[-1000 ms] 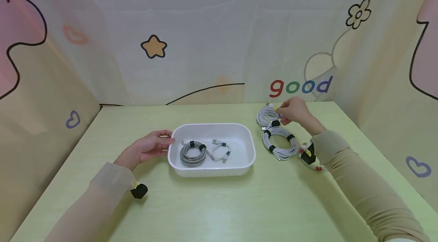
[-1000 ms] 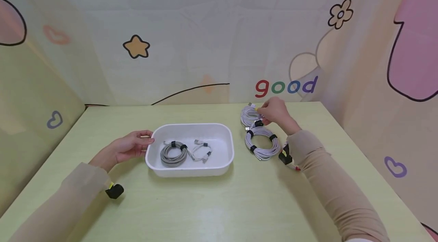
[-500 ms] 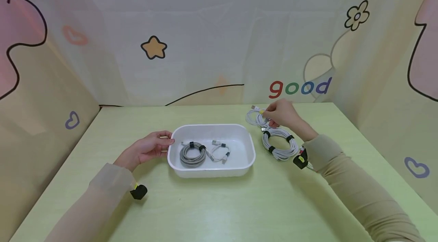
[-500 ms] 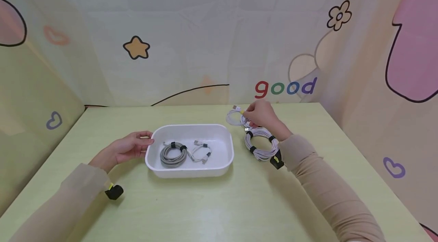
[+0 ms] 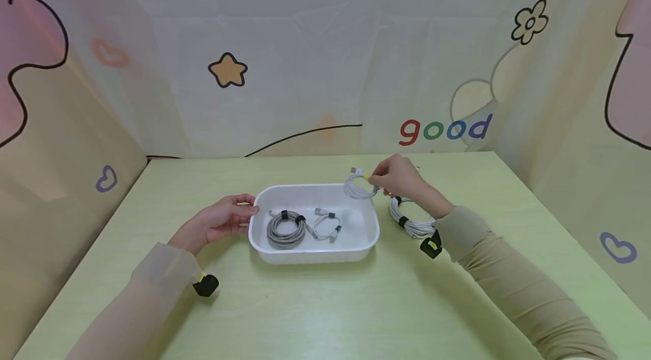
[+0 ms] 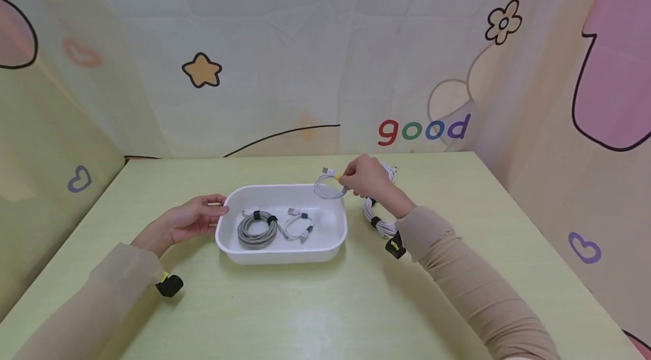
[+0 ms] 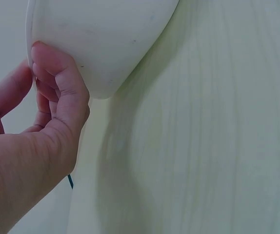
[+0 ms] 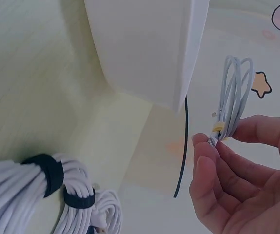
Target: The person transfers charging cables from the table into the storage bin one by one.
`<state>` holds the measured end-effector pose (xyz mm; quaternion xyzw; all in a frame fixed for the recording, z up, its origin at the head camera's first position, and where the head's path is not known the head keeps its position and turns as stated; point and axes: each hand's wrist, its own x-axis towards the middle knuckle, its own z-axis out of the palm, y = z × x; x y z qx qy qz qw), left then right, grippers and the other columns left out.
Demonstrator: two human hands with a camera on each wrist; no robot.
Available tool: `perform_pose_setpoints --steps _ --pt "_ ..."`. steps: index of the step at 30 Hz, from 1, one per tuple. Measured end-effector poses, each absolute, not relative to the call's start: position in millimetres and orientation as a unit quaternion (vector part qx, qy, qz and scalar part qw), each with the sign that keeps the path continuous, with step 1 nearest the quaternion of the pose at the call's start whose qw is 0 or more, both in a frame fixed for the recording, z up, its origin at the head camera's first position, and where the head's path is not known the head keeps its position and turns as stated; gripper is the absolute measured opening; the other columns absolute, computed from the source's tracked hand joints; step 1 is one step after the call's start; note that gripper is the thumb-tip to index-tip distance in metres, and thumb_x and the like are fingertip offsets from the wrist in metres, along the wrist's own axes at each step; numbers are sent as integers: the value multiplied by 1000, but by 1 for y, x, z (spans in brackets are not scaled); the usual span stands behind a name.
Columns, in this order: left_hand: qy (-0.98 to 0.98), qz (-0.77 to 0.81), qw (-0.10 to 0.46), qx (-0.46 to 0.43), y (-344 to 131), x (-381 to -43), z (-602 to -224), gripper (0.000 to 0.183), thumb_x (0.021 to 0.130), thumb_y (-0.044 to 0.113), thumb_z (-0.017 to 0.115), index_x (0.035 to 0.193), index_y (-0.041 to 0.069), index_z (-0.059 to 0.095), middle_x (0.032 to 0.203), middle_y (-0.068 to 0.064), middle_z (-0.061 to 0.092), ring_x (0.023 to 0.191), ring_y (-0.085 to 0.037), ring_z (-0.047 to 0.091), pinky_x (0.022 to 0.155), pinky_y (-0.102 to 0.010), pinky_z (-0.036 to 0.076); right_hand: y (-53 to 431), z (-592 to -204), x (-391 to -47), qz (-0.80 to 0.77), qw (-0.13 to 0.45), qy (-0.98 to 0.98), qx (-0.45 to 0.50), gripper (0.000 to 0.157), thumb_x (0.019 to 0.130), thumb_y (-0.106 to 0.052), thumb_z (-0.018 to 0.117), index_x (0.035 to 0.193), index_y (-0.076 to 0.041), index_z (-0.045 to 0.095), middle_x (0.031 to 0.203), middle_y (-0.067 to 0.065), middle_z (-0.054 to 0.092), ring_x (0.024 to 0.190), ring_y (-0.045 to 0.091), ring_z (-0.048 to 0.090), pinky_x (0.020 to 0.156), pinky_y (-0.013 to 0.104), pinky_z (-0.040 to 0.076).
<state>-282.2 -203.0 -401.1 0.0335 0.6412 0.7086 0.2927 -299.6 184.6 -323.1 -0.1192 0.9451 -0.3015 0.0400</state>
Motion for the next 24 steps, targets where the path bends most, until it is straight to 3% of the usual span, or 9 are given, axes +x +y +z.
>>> perform_pose_setpoints --steps 10,16,20,24 --pt "638 712 293 28 -201 -284 -404 20 97 7 53 114 7 42 94 1 62 83 -11 63 73 -27 56 170 -334 -297 -287 43 946 -143 18 88 -17 65 94 -1 72 79 11 70 55 12 53 47 19 43" --pt "644 707 291 27 -202 -284 -403 19 97 8 54 113 8 43 94 1 62 83 -11 63 74 -27 56 170 -334 -294 -301 65 938 -159 25 94 -23 62 97 0 71 81 12 71 64 27 63 47 20 46" --pt "646 706 290 26 -202 -284 -403 18 97 8 54 112 9 44 93 1 62 83 -11 64 75 -27 56 184 -334 -296 -318 38 936 -148 27 96 -24 60 97 1 70 82 15 71 65 31 64 51 22 50" --pt "646 704 291 29 -202 -283 -402 18 96 8 55 111 9 44 92 2 63 83 -10 64 75 -27 56 211 -338 -302 -286 -10 948 -136 24 94 -19 60 95 2 71 81 14 70 64 24 61 55 23 48"
